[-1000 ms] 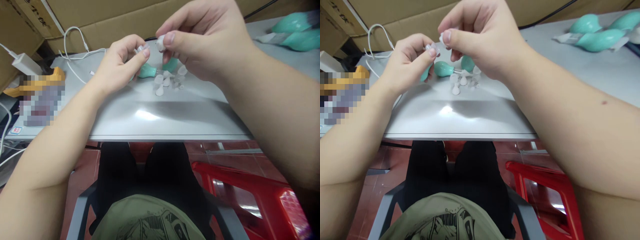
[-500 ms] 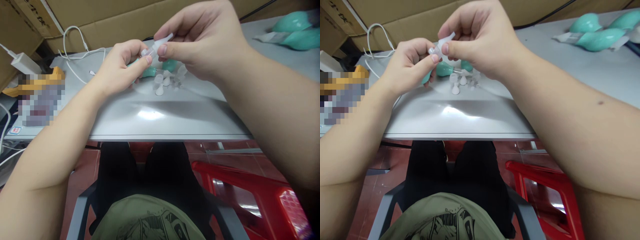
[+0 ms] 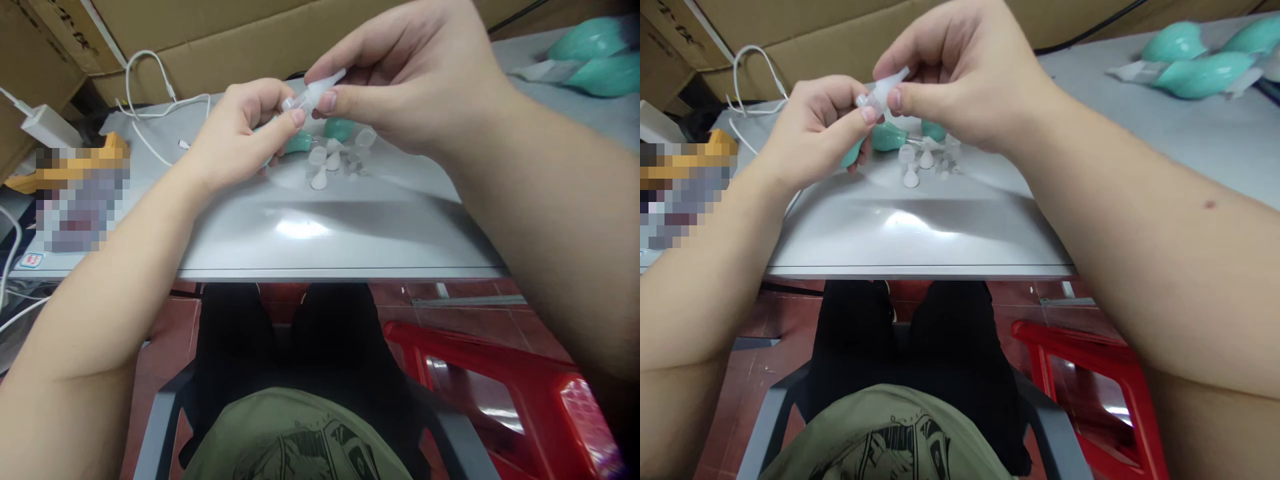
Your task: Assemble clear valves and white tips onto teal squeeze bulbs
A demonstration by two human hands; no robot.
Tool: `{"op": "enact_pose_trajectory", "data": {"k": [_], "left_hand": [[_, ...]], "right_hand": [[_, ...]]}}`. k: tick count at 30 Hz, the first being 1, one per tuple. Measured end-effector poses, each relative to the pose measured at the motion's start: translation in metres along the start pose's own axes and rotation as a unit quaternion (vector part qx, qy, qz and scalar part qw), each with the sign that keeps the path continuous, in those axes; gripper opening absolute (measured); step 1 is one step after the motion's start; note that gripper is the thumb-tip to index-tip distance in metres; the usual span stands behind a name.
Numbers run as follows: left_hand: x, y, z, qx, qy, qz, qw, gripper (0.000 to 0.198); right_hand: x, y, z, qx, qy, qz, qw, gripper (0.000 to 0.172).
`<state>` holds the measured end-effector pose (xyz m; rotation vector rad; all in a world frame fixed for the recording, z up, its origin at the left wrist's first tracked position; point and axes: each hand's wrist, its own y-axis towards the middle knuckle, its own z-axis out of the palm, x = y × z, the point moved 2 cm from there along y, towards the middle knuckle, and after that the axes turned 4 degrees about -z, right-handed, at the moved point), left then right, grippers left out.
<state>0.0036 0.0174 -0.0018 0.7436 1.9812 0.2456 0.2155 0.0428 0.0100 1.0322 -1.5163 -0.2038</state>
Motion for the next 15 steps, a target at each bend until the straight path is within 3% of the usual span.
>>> {"op": "enact_pose_trajectory", "data": {"k": [9,15], "left_hand": [[-0.003,-0.002,0.002,0.033,-0.037,-0.014,0.999,0.029],[-0.003,-0.003,0.003,0.039,-0.046,-0.012,0.998,0.022]], "right_hand": [[0.009,-0.001,-0.002,0.011,-0.084,-0.015,0.996,0.021],[0.014,-0.002,-0.004,0.019,-0.125,-0.024,0.992,0.024]]}}
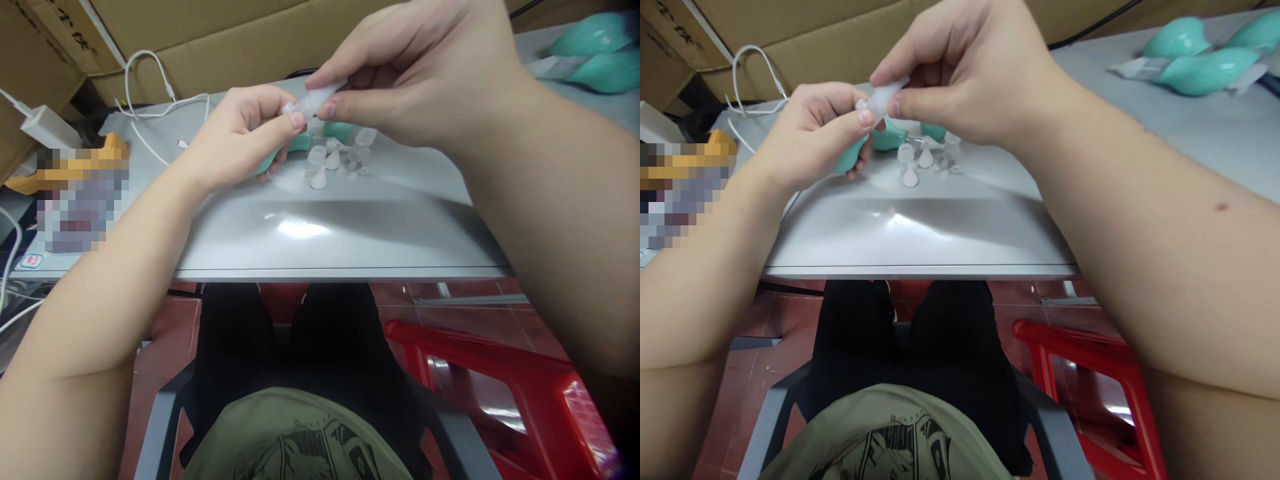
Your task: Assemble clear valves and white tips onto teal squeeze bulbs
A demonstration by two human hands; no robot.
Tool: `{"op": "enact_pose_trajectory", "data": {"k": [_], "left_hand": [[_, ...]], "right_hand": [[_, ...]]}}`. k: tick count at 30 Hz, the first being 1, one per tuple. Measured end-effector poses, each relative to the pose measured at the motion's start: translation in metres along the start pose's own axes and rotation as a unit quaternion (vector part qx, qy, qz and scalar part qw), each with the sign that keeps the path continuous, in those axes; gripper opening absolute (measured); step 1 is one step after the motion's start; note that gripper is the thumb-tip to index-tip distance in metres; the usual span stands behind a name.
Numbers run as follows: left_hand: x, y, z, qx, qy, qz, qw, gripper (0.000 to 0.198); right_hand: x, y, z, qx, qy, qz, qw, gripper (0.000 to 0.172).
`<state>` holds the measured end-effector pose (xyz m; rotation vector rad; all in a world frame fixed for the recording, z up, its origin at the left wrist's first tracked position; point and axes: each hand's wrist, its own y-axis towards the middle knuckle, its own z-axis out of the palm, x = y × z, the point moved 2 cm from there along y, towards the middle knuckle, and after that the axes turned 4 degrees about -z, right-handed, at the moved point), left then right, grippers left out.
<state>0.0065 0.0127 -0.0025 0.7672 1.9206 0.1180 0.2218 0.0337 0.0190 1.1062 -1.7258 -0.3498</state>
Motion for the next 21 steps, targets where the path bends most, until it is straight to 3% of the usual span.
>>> {"op": "enact_pose_trajectory", "data": {"k": [4,8,12,21], "left_hand": [[-0.0002,0.0027,-0.0008,-0.010,-0.003,0.029,1.000,0.022],[0.0005,0.0029,-0.0022,-0.009,0.026,0.037,0.999,0.025],[0.0020,0.0006,-0.0030,-0.007,0.048,0.021,0.999,0.024],[0.0021,-0.0019,0.0017,0.050,-0.020,-0.027,0.998,0.050]], "right_hand": [[-0.0003,0.0000,-0.0001,-0.016,0.051,0.022,0.998,0.026],[-0.0010,0.0004,-0.0014,0.006,-0.019,0.038,0.999,0.019],[-0.0059,0.0003,-0.0048,0.027,-0.058,0.017,0.998,0.025],[-0.0032,-0.0019,-0.0086,0.055,-0.099,0.008,0.994,0.031]]}}
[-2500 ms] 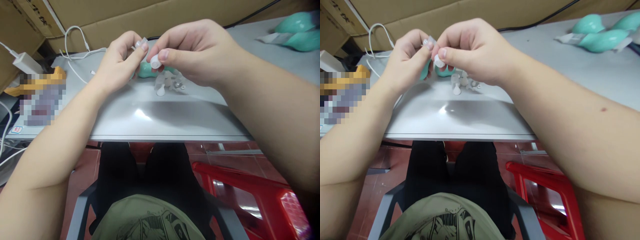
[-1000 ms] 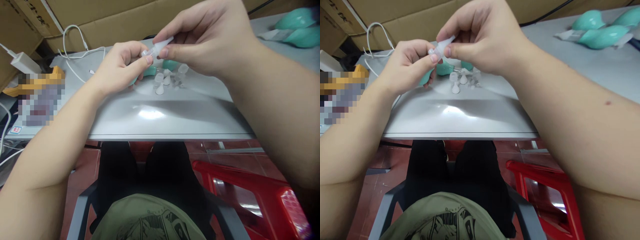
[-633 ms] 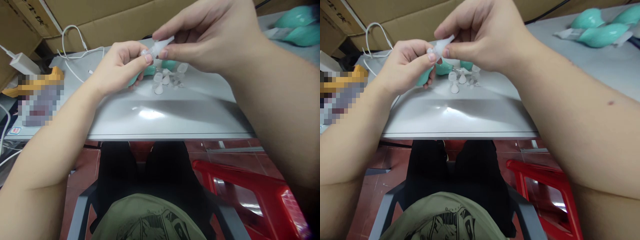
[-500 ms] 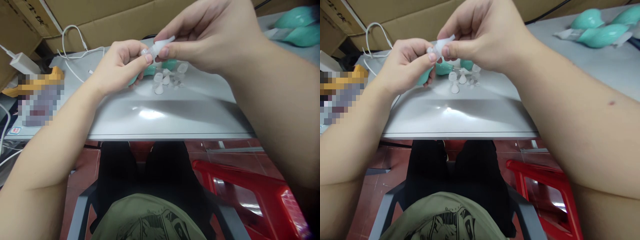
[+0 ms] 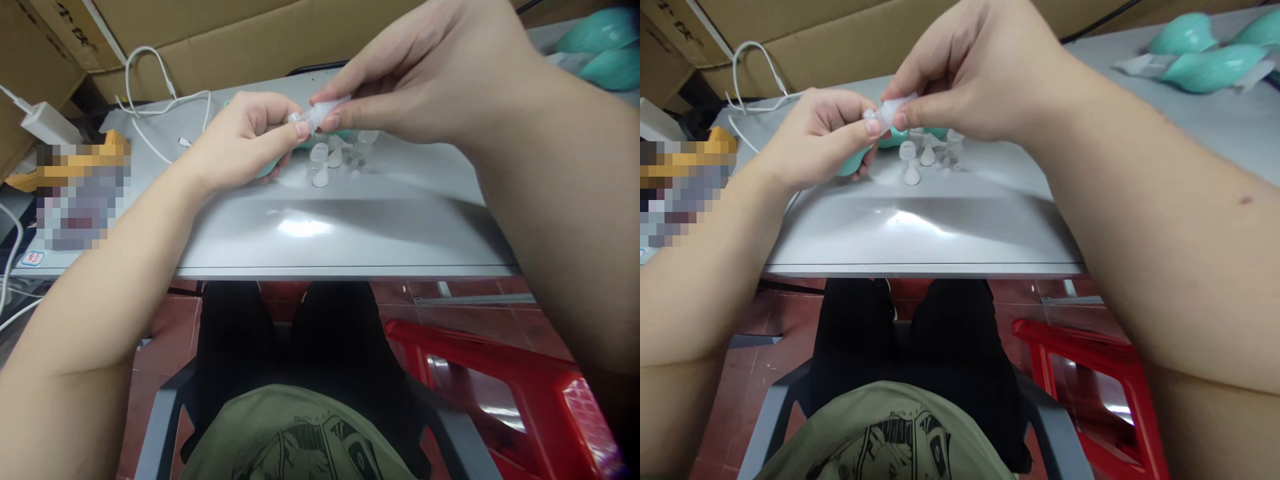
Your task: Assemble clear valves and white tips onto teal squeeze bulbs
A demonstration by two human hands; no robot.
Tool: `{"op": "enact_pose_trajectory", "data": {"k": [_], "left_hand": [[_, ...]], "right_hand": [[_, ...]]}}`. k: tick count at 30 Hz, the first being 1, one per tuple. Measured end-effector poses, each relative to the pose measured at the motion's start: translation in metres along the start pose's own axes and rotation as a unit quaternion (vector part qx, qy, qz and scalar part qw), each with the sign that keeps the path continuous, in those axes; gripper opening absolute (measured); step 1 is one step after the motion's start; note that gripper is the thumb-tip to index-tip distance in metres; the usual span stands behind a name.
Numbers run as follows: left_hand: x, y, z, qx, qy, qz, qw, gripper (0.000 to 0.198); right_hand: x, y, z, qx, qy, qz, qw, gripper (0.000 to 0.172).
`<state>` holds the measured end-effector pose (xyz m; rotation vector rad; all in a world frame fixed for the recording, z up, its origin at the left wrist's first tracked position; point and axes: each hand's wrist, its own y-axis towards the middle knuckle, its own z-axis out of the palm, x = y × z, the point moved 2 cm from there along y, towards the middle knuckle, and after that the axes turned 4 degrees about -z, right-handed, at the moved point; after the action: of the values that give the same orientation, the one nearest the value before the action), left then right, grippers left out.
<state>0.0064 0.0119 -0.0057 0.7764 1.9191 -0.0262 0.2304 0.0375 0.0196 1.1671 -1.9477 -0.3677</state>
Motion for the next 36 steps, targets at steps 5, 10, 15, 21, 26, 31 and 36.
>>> {"op": "enact_pose_trajectory", "data": {"k": [5,10,15,21,26,31,36], "left_hand": [[-0.002,-0.002,0.001,0.014,-0.029,-0.022,0.999,0.041],[-0.003,-0.003,0.000,0.013,-0.025,-0.004,1.000,0.025],[0.003,-0.001,0.000,0.013,-0.008,0.024,1.000,0.030],[0.001,-0.002,0.001,-0.023,0.030,0.033,0.999,0.039],[-0.001,-0.003,-0.001,-0.042,0.099,0.035,0.994,0.034],[-0.002,-0.003,0.000,-0.060,0.091,0.092,0.990,0.017],[-0.006,-0.002,0.002,-0.079,0.123,0.109,0.983,0.014]], "right_hand": [[0.008,-0.003,-0.004,0.024,-0.026,0.001,0.999,0.029],[0.011,-0.003,-0.003,0.021,-0.033,-0.023,0.999,0.027],[0.005,-0.002,-0.002,0.013,-0.024,-0.021,0.999,0.023],[-0.001,-0.001,0.000,0.008,0.000,-0.025,1.000,0.022],[-0.003,-0.001,0.002,0.010,0.029,-0.020,0.999,0.021],[-0.003,-0.002,0.005,0.010,0.058,-0.008,0.998,0.024],[-0.003,-0.001,0.007,0.001,0.065,0.000,0.998,0.022]]}}
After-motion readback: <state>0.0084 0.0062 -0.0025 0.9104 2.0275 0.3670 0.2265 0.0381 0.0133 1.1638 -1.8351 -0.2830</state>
